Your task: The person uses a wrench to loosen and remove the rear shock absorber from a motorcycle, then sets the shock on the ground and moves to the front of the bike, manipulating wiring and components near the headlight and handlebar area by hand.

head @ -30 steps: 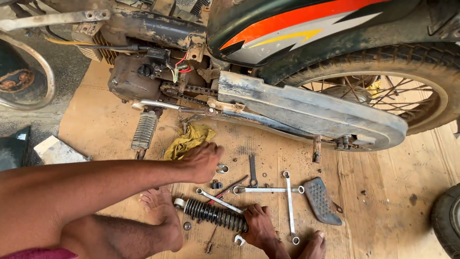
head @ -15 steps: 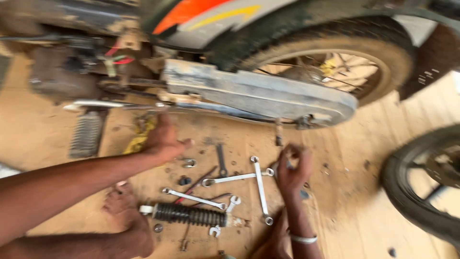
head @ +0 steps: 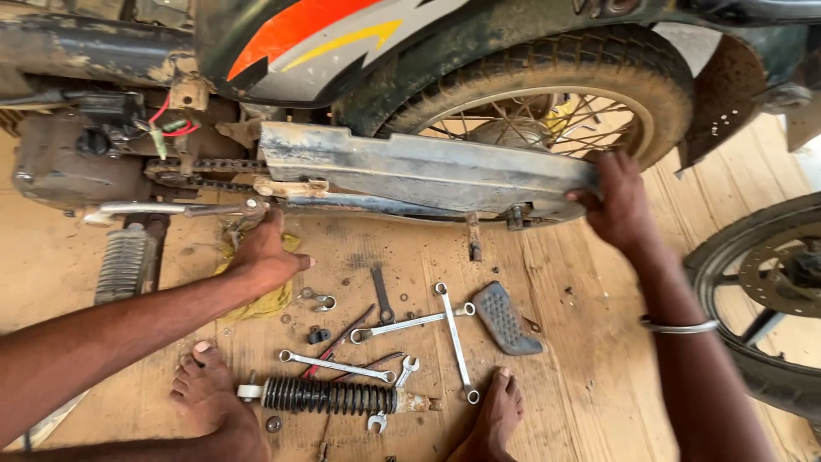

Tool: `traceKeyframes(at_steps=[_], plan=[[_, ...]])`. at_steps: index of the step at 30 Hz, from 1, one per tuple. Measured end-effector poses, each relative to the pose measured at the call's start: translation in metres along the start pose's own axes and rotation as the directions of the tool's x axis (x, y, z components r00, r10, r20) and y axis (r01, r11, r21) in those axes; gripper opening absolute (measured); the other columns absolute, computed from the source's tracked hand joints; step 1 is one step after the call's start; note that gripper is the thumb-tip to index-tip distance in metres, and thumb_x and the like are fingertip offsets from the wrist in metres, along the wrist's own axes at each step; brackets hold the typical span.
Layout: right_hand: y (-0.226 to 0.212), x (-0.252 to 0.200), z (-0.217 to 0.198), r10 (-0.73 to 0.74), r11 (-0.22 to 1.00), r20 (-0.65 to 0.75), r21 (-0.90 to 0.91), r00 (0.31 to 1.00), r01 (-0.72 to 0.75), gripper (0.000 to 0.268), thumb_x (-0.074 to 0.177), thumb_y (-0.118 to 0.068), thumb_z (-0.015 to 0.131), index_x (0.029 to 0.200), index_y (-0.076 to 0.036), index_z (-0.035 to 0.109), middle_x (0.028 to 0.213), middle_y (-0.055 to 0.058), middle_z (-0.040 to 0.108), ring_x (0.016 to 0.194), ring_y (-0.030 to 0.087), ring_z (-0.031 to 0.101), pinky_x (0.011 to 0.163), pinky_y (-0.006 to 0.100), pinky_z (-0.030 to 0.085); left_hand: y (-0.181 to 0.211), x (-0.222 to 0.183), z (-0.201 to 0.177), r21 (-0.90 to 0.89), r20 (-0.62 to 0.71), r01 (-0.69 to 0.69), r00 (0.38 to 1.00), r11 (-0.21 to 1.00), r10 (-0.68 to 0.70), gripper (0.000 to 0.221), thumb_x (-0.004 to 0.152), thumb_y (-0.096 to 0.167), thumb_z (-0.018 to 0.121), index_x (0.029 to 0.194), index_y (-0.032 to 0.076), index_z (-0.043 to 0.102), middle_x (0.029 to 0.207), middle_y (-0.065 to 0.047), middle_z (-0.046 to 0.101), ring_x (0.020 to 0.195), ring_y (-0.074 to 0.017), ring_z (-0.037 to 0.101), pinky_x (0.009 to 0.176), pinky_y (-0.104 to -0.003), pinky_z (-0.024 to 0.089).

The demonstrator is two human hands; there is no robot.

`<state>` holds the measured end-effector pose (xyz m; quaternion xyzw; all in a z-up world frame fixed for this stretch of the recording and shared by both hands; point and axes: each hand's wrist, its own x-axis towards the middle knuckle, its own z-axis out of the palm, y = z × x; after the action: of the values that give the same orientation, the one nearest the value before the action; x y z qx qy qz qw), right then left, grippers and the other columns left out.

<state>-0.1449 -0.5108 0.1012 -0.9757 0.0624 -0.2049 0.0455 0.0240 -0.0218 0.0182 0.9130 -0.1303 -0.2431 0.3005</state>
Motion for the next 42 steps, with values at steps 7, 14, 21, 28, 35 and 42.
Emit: traceKeyframes(at_steps=[7,14,21,28,35,42], plan=[[-0.005,0.011,-0.022,-0.163,0.973,0.003,0.168,0.987,0.161,0.043,0.089,-0.020,0.083,0.119,0.002,0.061,0.104,0.020,0.064,0.092,0.037,0.066,0.078,0.047,0.053,-0.035,0.002,0.025,-0.062,-0.038,-0.131,0.991,0.989,0.128,0.114,0.082,0.007,0.078,0.159,-0.002,-0.005,0.154,-0.028,0.039,0.118,-0.0336,0.058,0.084,-0.035,0.063],[0.020,0.010,-0.008,-0.208,0.976,0.053,0.074,0.977,0.204,0.047,0.088,-0.019,0.082,0.125,0.002,0.062,0.107,0.020,0.068,0.095,0.037,0.068,0.076,0.046,0.055,-0.072,-0.016,0.043,-0.113,-0.105,-0.289,0.955,0.950,0.278,0.115,0.079,0.011,0.085,0.162,-0.005,0.007,0.144,-0.029,0.054,0.103,-0.0264,0.067,0.080,-0.030,0.052],[-0.009,0.004,-0.029,-0.246,0.963,0.110,-0.082,0.963,0.255,0.057,0.088,-0.027,0.078,0.133,0.002,0.058,0.116,0.021,0.068,0.094,0.033,0.070,0.077,0.041,0.060,0.003,-0.063,-0.019,0.368,0.113,-0.135,0.989,0.920,0.100,0.107,0.080,-0.002,0.066,0.158,-0.006,-0.008,0.165,-0.037,0.003,0.059,-0.0181,0.064,0.041,-0.024,0.052],[-0.078,0.008,-0.023,-0.146,0.939,0.335,-0.249,0.931,0.237,0.067,0.089,-0.037,0.073,0.137,0.001,0.047,0.118,0.020,0.062,0.104,0.034,0.062,0.092,0.048,0.054,-0.044,-0.037,0.039,0.482,0.220,-0.272,0.958,0.833,0.185,0.126,0.068,-0.005,0.071,0.160,-0.003,-0.015,0.162,-0.040,-0.026,0.134,-0.0533,0.039,0.058,-0.011,0.051],[-0.111,0.028,-0.018,-0.279,0.955,0.209,-0.046,0.937,0.294,0.051,0.090,-0.021,0.071,0.133,0.001,0.053,0.114,0.021,0.059,0.104,0.035,0.058,0.090,0.050,0.050,0.001,-0.047,0.006,0.529,0.446,-0.149,0.886,0.835,-0.125,0.106,0.086,-0.003,0.055,0.163,0.006,-0.017,0.172,-0.023,-0.024,0.143,-0.0392,0.049,0.090,-0.031,0.068],[-0.071,0.037,-0.009,-0.180,0.983,0.234,0.003,0.955,0.185,0.032,0.091,-0.019,0.074,0.113,0.000,0.060,0.103,0.017,0.060,0.098,0.032,0.057,0.088,0.048,0.050,0.013,-0.040,0.000,0.680,0.539,-0.499,0.837,0.537,0.095,0.094,0.089,0.014,0.063,0.161,-0.003,0.006,0.169,-0.029,-0.004,0.158,-0.0413,0.007,0.128,-0.049,0.012]])
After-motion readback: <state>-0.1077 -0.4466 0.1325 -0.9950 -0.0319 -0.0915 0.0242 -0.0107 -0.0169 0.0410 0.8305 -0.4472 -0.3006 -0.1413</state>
